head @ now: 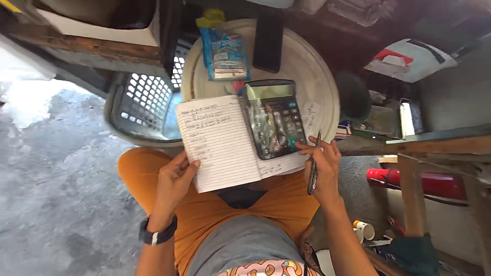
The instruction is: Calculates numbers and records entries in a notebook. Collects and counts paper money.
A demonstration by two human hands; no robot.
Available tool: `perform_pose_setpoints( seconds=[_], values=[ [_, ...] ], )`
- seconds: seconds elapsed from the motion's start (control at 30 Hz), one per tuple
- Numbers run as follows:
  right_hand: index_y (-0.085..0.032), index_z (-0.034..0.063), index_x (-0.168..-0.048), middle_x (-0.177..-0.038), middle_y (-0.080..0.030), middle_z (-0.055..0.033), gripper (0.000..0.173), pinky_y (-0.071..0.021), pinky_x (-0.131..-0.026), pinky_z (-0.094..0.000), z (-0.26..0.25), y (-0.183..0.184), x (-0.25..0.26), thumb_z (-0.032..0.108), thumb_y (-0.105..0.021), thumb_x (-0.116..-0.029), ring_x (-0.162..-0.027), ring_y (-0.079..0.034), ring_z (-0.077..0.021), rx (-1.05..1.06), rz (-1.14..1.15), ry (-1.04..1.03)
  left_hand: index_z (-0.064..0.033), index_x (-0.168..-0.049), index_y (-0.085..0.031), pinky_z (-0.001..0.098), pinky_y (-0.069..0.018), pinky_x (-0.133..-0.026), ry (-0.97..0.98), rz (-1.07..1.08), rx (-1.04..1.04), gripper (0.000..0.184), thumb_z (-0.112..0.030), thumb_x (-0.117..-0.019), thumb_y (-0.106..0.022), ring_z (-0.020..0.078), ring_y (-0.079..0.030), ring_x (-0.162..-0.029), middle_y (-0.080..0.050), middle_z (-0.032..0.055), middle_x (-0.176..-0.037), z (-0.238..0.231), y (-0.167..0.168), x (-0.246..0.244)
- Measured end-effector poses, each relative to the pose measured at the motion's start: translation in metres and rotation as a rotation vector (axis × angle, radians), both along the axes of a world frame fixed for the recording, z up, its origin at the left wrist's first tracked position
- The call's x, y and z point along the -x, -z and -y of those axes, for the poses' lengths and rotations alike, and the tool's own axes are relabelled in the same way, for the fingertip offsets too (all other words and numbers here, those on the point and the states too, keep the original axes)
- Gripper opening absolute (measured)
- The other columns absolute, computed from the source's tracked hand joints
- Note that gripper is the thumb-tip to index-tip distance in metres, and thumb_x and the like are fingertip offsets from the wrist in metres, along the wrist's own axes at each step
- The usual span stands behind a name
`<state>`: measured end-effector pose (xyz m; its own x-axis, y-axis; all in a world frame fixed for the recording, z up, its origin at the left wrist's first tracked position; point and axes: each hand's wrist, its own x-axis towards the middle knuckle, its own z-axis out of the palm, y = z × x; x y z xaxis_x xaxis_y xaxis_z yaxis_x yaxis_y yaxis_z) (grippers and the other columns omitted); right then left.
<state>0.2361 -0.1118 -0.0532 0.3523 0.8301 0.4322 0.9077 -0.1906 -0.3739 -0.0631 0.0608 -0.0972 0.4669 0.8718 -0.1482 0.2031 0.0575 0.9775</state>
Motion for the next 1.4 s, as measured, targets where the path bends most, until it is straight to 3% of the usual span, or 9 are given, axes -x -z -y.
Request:
perform_pose_setpoints(
  seconds=[0.13, 0.3, 0.57, 0.77, 0.93, 1.07, 1.2, 1.4],
  values=[
    [-0.068, -0.0003, -0.097, -0.114, -0.075, -0.0148, 0.025, -0.0309, -0.111, -0.0653, 0.001, 0.007, 0.003, 0.007, -0.044, -0.098, -0.12, -0.063, -0.0425, 0.06, 0.03, -0.006, 0.0018, -0.13, -0.06, 0.02, -0.0573, -0.069, -0.026, -0.063, -0.021, 0.03, -0.004, -0.1009, -0.058, -0.0002, -0.067, -0.075, -0.073, 0.002, -0.096, 0.006, -0.013, -0.002],
    [-0.068, -0.0032, -0.096, -0.109, -0.075, -0.0207, 0.029, -0.0291, -0.11, -0.067, -0.003, 0.005, 0.006, 0.008, -0.042, -0.0988, -0.111, -0.065, -0.0476, 0.068, 0.118, -0.012, 0.0029, -0.148, -0.046, 0.0267, -0.0611, -0.08, -0.032, -0.001, 0.026, 0.047, -0.005, -0.103, -0.055, 0.0076, -0.072, -0.087, -0.072, 0.011, -0.115, 0.01, -0.014, -0.004],
    [-0.066, -0.0028, -0.092, -0.108, -0.074, -0.0203, 0.026, -0.0278, -0.11, -0.0643, 0.001, 0.006, 0.011, 0.006, -0.043, -0.0972, -0.11, -0.065, -0.0456, 0.089, 0.172, -0.01, 0.0024, -0.15, -0.043, 0.0232, -0.0604, -0.08, -0.014, 0.063, 0.065, 0.05, -0.002, -0.1024, -0.055, 0.0052, -0.072, -0.087, -0.073, 0.0095, -0.114, 0.008, -0.008, -0.003],
    [-0.067, -0.002, -0.09, -0.107, -0.075, -0.0199, 0.023, -0.0289, -0.11, -0.0636, 0.001, 0.013, 0.013, 0.005, -0.046, -0.0969, -0.106, -0.067, -0.0432, 0.047, 0.19, 0.006, 0.0004, -0.147, -0.047, 0.0192, -0.0595, -0.075, -0.005, 0.042, 0.04, 0.046, -0.003, -0.102, -0.057, 0.0013, -0.071, -0.082, -0.074, 0.0048, -0.11, 0.008, -0.009, 0.0],
    [-0.063, 0.0019, -0.088, -0.109, -0.076, -0.013, 0.018, -0.0251, -0.117, -0.0608, -0.01, -0.006, 0.025, 0.003, -0.047, -0.0959, -0.121, -0.063, -0.0369, -0.064, 0.069, -0.015, -0.0019, -0.145, -0.05, 0.0173, -0.0587, -0.076, 0.013, -0.017, -0.048, 0.044, -0.008, -0.102, -0.058, -0.0025, -0.069, -0.083, -0.073, 0.0013, -0.111, 0.008, -0.006, 0.001],
    [-0.063, 0.0063, -0.085, -0.101, -0.077, -0.0087, 0.018, -0.0202, -0.118, -0.061, -0.031, -0.011, 0.039, 0.0, -0.048, -0.0925, -0.12, -0.063, -0.0341, -0.094, 0.054, -0.123, -0.0021, -0.145, -0.049, 0.0159, -0.0582, -0.078, 0.001, 0.009, -0.062, 0.044, -0.005, -0.1014, -0.056, -0.0043, -0.069, -0.086, -0.073, -0.0017, -0.11, 0.008, -0.006, 0.001],
    [-0.066, 0.0051, -0.09, -0.108, -0.076, -0.0081, 0.019, -0.0237, -0.115, -0.0618, -0.035, -0.001, 0.039, -0.001, -0.048, -0.0926, -0.121, -0.062, -0.0355, -0.018, 0.046, -0.118, -0.0028, -0.146, -0.049, 0.0162, -0.0585, -0.077, -0.004, 0.034, -0.049, 0.045, -0.004, -0.1014, -0.056, -0.0034, -0.069, -0.085, -0.073, -0.0023, -0.11, 0.009, -0.006, 0.0],
    [-0.065, 0.0073, -0.089, -0.102, -0.078, -0.0063, 0.022, -0.0228, -0.117, -0.0557, -0.024, -0.008, 0.055, 0.005, -0.045, -0.0981, -0.122, -0.062, -0.0304, -0.034, 0.039, -0.177, 0.0005, -0.146, -0.048, 0.0189, -0.0595, -0.074, -0.025, 0.046, -0.028, 0.046, -0.002, -0.1014, -0.056, 0.0002, -0.07, -0.082, -0.074, 0.0033, -0.109, 0.009, -0.006, -0.002]
  ],
)
